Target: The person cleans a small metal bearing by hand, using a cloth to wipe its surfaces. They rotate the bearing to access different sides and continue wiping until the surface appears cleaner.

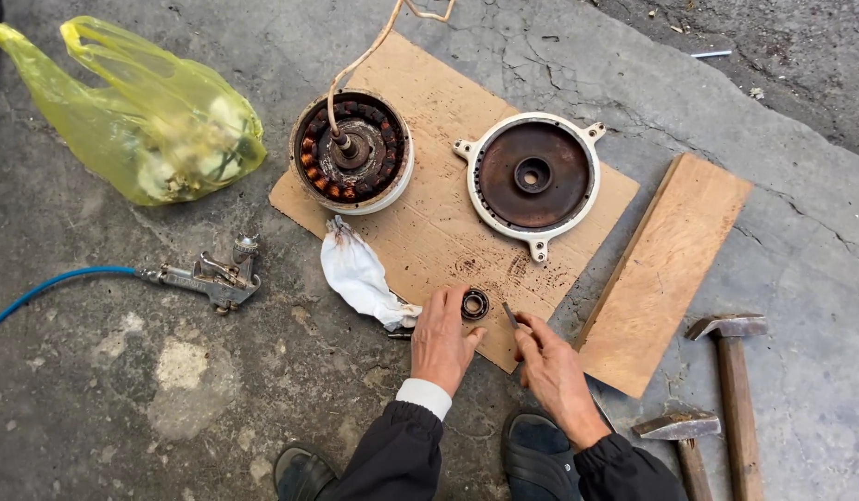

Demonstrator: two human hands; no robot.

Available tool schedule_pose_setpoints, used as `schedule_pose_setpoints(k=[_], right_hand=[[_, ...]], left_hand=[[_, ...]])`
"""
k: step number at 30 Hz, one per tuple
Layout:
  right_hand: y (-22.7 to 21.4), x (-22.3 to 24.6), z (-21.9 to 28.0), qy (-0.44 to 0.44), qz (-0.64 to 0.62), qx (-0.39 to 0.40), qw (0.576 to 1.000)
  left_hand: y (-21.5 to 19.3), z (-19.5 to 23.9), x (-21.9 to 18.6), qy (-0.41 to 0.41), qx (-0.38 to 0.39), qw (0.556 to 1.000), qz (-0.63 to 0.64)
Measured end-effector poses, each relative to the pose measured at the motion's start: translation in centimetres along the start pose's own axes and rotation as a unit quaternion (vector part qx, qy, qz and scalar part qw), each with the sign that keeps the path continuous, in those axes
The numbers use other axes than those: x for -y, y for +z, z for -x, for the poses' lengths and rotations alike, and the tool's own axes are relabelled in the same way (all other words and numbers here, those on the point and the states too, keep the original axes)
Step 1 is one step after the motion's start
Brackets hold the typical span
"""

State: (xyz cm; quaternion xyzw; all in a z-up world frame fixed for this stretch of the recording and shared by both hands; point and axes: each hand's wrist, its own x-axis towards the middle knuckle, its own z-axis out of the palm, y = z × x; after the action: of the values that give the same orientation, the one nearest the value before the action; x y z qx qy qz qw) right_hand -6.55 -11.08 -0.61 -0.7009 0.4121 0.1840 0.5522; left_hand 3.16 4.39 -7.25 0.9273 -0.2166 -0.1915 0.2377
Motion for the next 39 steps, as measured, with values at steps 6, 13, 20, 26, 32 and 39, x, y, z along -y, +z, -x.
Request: schedule_pose_setpoints(k=[6,13,20,26,32,39], right_hand=[[1.0,0.2,-0.1,-0.01,0.063,-0.004,0.998],[1.7,-1.9,-1.6,-0.087,0.036,-0.016,0.995],[1.9,-0.8,-1.1,-0.068,0.057,-0.005,0.996],[2.0,1.6,-0.4,0.026,0.006,0.024,0.999],[2.6,2.1,-1.5,0.023,0.013,-0.001,1.0],[2.1,-0.2,-3.1,-0.007,-0.02,0.026,0.999]], left_hand=[[1.0,-0.3,-0.4,-0.011,-0.047,0.999,0.024],[1.7,0.0,-0.8,-0.023,-0.068,0.997,0.021],[1.6,0.1,-1.0,-0.058,-0.072,0.994,0.066],[1.5,-0.2,-1.0,-0.064,-0.079,0.991,0.084],[2.0,0.0,-0.7,-0.048,-0.085,0.991,0.095],[1.9,0.0,-0.7,-0.052,-0.076,0.991,0.097]])
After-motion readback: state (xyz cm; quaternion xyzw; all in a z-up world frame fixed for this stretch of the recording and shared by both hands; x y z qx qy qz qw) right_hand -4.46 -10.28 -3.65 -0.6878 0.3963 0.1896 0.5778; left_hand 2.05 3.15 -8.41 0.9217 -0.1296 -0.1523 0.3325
